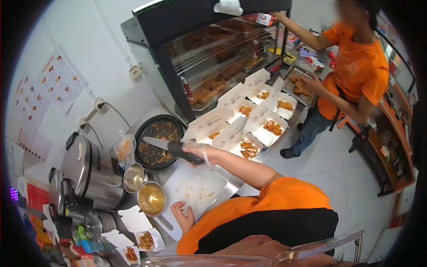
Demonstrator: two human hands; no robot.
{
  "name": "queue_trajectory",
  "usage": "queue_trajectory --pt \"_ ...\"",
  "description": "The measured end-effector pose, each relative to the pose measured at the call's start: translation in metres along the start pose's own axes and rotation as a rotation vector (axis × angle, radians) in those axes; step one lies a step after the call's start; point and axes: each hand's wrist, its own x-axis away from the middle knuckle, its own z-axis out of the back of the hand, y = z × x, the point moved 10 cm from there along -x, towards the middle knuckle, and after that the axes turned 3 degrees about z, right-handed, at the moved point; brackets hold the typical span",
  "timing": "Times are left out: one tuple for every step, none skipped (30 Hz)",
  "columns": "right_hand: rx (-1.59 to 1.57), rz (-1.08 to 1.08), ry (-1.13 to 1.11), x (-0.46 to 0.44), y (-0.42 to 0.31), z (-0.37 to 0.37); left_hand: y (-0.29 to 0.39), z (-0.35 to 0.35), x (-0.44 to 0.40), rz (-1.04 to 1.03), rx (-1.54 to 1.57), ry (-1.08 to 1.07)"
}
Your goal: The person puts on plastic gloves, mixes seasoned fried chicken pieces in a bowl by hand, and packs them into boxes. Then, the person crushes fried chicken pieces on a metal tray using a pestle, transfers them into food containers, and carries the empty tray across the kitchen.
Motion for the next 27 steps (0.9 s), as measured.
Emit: queue_trajectory --pt "0.013 0.002 -0.031 0.025 0.004 0.004 0.002 -0.002 -0.001 -0.019 0.013 -0.018" --pt "0.024 0.001 -0.061 0.052 0.008 0.008 0.003 -0.005 -0.002 -0.036 0.026 -0.037" --pt "0.034 0.008 0.017 0.084 0.003 0.012 0.005 -0.008 -0.002 -0.053 0.039 -0.058" --pt "0.041 0.014 0.097 0.116 -0.001 0.016 0.008 -0.012 -0.001 -0.062 0.052 -0.09" --pt "0.073 0.028 0.184 0.137 0.009 0.034 0.011 -0.017 -0.001 -0.071 0.063 -0.125" --pt "0.104 0.039 0.271 0.159 0.017 0.05 0.014 -0.022 0.001 -0.079 0.075 -0.16" --pt "0.076 0.016 0.363 0.185 0.028 0.063 0.016 -0.029 0.004 -0.1 0.088 -0.205" --pt "0.045 -0.005 0.453 0.21 0.037 0.073 0.018 -0.037 0.005 -0.124 0.099 -0.25" --pt "0.01 -0.024 0.541 0.234 0.047 0.083 0.02 -0.045 0.006 -0.149 0.109 -0.293" --pt "0.024 0.008 0.627 0.257 0.058 0.099 0.022 -0.054 0.008 -0.162 0.129 -0.345" --pt "0.037 0.038 0.712 0.275 0.056 0.101 0.024 -0.064 0.01 -0.173 0.148 -0.396" --pt "-0.077 0.047 0.759 0.296 0.061 0.095 0.027 -0.073 0.011 -0.182 0.167 -0.447" --pt "-0.113 0.1 0.839 0.313 0.066 0.101 0.033 -0.082 0.012 -0.21 0.167 -0.493" --pt "-0.147 0.152 0.918 0.332 0.075 0.107 0.04 -0.091 0.014 -0.235 0.168 -0.539" --pt "-0.179 0.204 0.996 0.349 0.08 0.111 0.048 -0.101 0.016 -0.262 0.171 -0.582" --pt "-0.224 0.2 1.025 0.362 0.079 0.104 0.057 -0.109 0.016 -0.276 0.182 -0.616" --pt "-0.241 0.215 1.025 0.372 0.081 0.106 0.068 -0.115 0.015 -0.31 0.186 -0.617" --pt "-0.258 0.228 1.023 0.382 0.083 0.109 0.079 -0.121 0.015 -0.344 0.189 -0.616" --pt "-0.276 0.242 1.019 0.391 0.086 0.113 0.089 -0.126 0.015 -0.379 0.191 -0.613" --pt "-0.293 0.254 1.031 0.399 0.089 0.12 0.098 -0.133 0.016 -0.394 0.2 -0.618" --pt "-0.31 0.264 1.041 0.405 0.091 0.129 0.106 -0.14 0.017 -0.409 0.208 -0.62" --pt "-0.325 0.272 1.049 0.412 0.092 0.137 0.113 -0.148 0.019 -0.421 0.216 -0.62" --pt "-0.31 0.283 1.078 0.42 0.091 0.146 0.121 -0.155 0.022 -0.418 0.226 -0.635" --pt "-0.294 0.292 1.106 0.427 0.088 0.153 0.13 -0.161 0.026 -0.414 0.235 -0.647" --pt "-0.275 0.299 1.131 0.435 0.083 0.163 0.138 -0.17 0.03 -0.407 0.245 -0.656" --pt "-0.276 0.295 1.104 0.439 0.079 0.172 0.143 -0.18 0.034 -0.407 0.239 -0.654" --pt "-0.274 0.289 1.076 0.444 0.075 0.183 0.145 -0.19 0.037 -0.404 0.233 -0.65"
